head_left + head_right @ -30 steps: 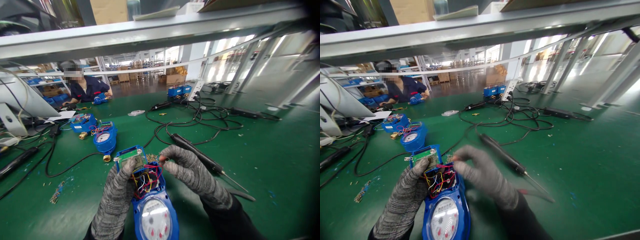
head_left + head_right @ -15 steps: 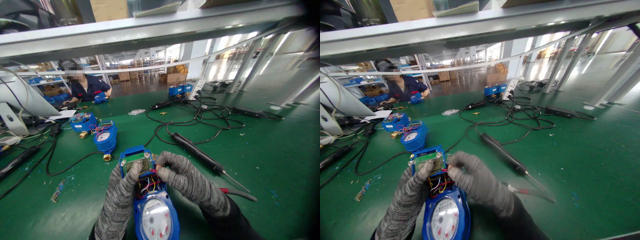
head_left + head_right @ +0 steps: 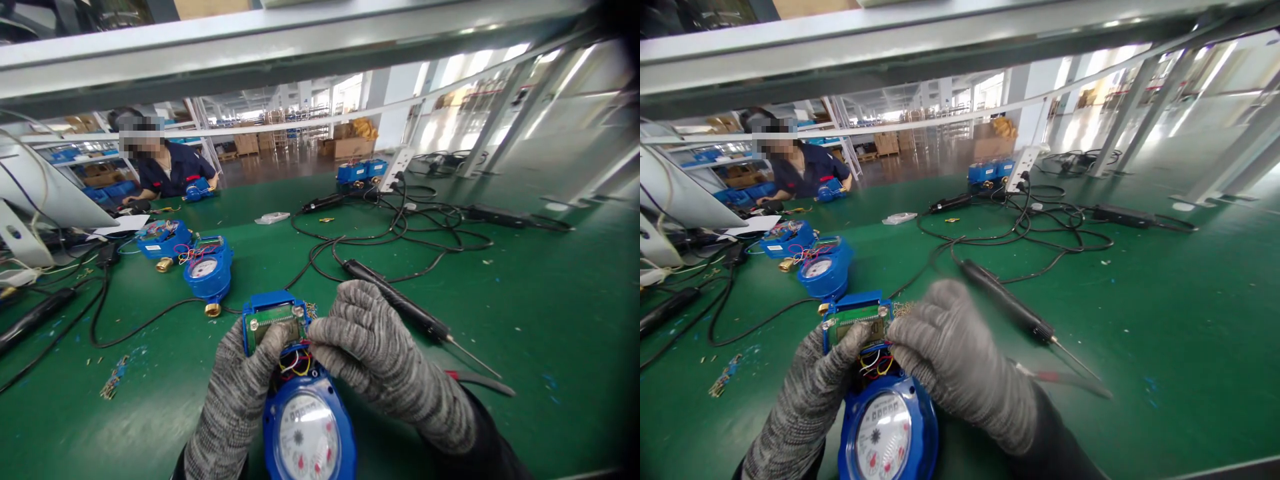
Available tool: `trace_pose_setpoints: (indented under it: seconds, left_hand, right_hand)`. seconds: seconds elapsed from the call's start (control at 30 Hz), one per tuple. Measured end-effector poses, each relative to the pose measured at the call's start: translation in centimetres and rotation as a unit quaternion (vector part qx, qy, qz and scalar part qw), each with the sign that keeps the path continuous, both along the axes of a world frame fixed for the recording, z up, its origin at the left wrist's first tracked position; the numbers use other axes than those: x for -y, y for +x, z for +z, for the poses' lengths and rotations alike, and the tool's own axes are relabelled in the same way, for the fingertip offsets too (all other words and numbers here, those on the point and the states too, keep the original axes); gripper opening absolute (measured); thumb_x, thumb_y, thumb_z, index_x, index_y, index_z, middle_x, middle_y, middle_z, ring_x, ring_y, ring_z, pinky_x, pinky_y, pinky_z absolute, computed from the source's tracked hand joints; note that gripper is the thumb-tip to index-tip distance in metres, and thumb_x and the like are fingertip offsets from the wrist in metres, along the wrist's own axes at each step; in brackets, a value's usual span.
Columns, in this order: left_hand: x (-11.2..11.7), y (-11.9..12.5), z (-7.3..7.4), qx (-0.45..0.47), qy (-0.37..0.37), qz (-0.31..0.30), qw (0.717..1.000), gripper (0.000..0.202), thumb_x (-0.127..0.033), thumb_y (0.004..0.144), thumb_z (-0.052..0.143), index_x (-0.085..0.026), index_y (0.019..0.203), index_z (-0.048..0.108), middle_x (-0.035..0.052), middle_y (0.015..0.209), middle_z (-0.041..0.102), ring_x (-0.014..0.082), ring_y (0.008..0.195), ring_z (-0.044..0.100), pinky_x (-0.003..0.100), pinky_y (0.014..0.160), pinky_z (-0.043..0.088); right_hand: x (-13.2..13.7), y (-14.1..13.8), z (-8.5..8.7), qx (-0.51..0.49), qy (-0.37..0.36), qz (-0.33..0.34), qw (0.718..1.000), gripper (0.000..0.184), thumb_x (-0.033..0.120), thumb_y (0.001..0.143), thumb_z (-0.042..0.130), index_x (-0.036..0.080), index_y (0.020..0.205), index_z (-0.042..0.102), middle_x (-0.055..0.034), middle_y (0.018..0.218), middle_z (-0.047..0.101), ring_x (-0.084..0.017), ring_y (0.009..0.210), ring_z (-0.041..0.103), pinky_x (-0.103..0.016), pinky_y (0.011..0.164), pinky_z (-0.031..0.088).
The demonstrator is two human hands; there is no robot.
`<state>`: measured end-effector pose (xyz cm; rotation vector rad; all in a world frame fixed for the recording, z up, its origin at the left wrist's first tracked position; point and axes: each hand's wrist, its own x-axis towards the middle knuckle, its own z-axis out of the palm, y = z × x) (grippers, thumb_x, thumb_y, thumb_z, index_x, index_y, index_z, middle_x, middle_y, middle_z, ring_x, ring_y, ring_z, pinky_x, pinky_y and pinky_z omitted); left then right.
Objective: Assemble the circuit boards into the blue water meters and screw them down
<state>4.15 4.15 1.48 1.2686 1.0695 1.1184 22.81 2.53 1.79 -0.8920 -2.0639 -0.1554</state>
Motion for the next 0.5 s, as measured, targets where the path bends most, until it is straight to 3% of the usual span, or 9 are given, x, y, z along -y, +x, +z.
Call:
trace_pose_setpoints:
  seconds: [0.13,0.3,0.5]
  left_hand:
    - [0.13,0.27,0.31,0.008,-0.010,0.001,1.000,0.031,-0.040,0.076,0.071,-0.016,0.095,0.068,0.0068,0.101,0.074,0.0229,0.090,0.069,0.033,0.085,0.055]
    - [0.25,0.57,0.67,-0.021,0.003,0.055,0.998,0.031,-0.039,0.072,0.075,-0.018,0.093,0.069,0.0050,0.097,0.075,0.0217,0.089,0.069,0.031,0.083,0.054]
    - [0.03,0.14,0.29,-0.012,-0.003,0.027,1.000,0.032,-0.040,0.074,0.072,-0.016,0.095,0.070,0.0079,0.099,0.074,0.0237,0.090,0.069,0.034,0.086,0.053]
  right_hand:
    - [-0.17,-0.10,-0.26,0.060,0.034,-0.029,0.997,0.008,0.021,0.087,0.055,0.019,0.087,0.063,-0.0035,0.074,0.063,-0.020,0.075,0.053,-0.051,0.089,0.038]
    - [-0.19,-0.52,-0.15,0.084,0.046,-0.043,0.994,0.011,0.019,0.086,0.053,0.020,0.089,0.063,-0.0029,0.070,0.062,-0.020,0.072,0.051,-0.051,0.088,0.038]
    - [-0.21,-0.33,0.16,0.125,0.066,-0.022,0.990,0.011,0.015,0.084,0.055,0.021,0.085,0.064,-0.0018,0.068,0.061,-0.018,0.069,0.049,-0.051,0.086,0.039]
